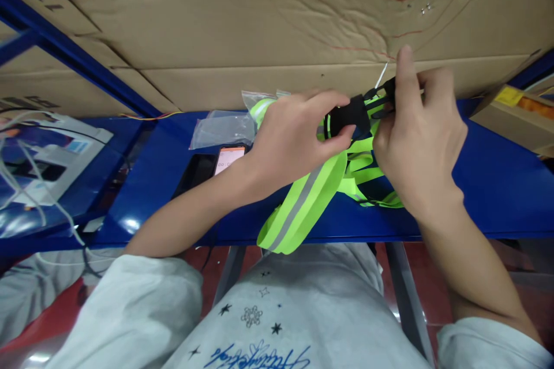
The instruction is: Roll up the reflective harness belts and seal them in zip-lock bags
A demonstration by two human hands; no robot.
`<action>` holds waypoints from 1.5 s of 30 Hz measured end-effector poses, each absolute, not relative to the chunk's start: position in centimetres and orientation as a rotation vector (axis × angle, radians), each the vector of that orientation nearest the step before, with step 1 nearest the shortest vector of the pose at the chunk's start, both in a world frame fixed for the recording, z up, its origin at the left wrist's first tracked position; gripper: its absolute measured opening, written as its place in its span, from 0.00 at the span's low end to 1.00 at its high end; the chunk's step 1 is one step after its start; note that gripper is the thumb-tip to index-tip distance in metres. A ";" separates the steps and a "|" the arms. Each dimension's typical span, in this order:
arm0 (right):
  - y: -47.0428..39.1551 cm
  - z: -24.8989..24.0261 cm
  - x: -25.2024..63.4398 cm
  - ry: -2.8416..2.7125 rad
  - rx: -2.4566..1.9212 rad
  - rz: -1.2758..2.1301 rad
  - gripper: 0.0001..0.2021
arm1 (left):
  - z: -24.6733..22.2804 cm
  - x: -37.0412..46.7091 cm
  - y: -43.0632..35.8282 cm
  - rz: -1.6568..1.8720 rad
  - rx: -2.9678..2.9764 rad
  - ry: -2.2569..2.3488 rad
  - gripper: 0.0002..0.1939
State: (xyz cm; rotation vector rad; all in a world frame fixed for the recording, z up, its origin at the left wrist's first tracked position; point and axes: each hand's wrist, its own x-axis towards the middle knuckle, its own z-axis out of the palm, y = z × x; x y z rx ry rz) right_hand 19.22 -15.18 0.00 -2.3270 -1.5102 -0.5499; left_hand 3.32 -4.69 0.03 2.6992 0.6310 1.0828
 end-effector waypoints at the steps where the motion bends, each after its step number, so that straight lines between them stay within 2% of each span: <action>1: -15.2 0.2 19.2 -1.490 -2.340 -0.548 0.38 | 0.2 3.3 -4.8 1.107 2.699 0.644 0.11; 19: -14.3 0.9 19.0 -1.470 -2.315 -0.610 0.38 | 0.9 3.0 -4.4 1.162 2.642 0.621 0.10; 27: -13.6 0.6 17.5 -1.579 -2.280 -0.648 0.37 | 1.4 2.7 -4.5 1.128 2.573 0.582 0.14; 32: -12.5 0.2 16.4 -1.593 -2.146 -0.586 0.40 | 2.1 2.8 -4.1 1.150 2.555 0.538 0.17; 37: -13.4 2.0 18.4 -1.846 -2.010 -0.434 0.46 | 3.3 1.9 -2.5 1.149 2.428 0.369 0.18; 41: -14.8 5.1 21.7 -2.166 -1.573 -0.222 0.50 | 5.2 0.3 -1.3 1.034 2.190 0.123 0.18; 43: -15.1 6.6 22.6 -2.196 -1.401 -0.027 0.47 | 6.1 -0.2 -1.2 0.967 2.041 0.107 0.17; 45: -15.0 7.7 22.7 -2.153 -1.286 0.228 0.39 | 6.9 -0.3 -1.5 0.910 1.879 0.099 0.16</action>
